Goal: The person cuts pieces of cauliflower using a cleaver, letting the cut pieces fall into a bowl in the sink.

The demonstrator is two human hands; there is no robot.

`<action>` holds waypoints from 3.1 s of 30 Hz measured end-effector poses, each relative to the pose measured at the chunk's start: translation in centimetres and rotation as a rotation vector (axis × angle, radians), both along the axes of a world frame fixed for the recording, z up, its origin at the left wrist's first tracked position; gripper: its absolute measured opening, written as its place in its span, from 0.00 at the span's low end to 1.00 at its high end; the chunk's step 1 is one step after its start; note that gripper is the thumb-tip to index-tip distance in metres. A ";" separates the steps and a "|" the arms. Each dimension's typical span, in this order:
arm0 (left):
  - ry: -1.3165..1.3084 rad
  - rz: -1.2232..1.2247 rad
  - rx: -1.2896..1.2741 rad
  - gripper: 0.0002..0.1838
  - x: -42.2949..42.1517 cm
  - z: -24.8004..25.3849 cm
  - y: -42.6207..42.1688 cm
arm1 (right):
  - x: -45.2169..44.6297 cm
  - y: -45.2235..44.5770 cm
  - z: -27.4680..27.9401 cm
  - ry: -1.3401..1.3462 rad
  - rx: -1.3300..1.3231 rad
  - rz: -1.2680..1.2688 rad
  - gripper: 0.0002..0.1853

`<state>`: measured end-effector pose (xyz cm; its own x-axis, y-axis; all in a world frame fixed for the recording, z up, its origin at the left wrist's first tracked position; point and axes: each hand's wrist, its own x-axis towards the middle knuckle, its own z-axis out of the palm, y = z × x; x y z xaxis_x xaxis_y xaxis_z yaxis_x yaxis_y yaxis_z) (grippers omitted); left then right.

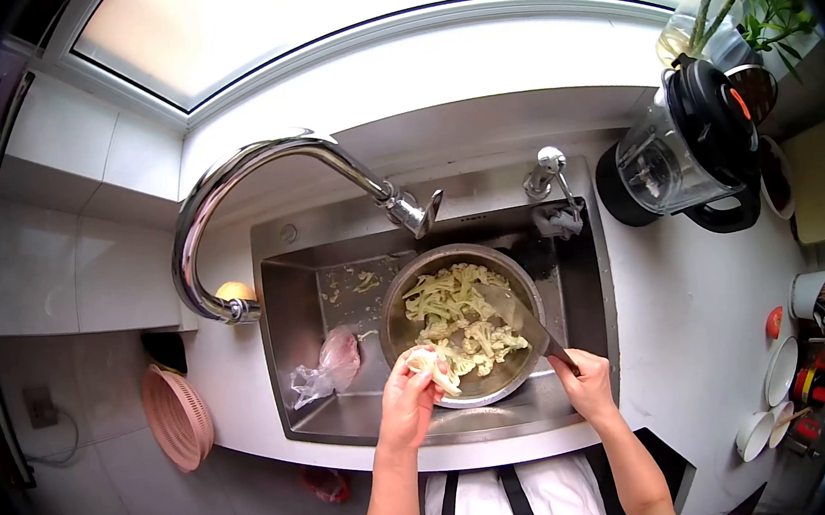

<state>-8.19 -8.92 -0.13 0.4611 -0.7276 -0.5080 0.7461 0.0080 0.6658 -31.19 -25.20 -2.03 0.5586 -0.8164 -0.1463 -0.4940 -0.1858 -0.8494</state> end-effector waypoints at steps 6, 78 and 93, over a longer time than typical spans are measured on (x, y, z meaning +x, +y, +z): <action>-0.206 -0.017 0.111 0.22 -0.7 -2.2 -0.5 | -1.2 1.1 0.9 0.019 0.065 -0.123 0.05; -0.139 -0.170 0.341 0.27 4.1 -2.3 -1.6 | -1.5 1.5 2.0 0.030 0.059 -0.124 0.05; 0.063 -0.129 0.027 0.31 2.3 0.5 0.1 | 1.9 3.0 2.4 0.038 0.010 0.159 0.09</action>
<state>-5.90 -8.87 0.38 0.3312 -0.7645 -0.5530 0.7801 -0.1078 0.6162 -29.34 -22.18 0.36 0.6743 -0.7169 -0.1770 -0.4907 -0.2560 -0.8328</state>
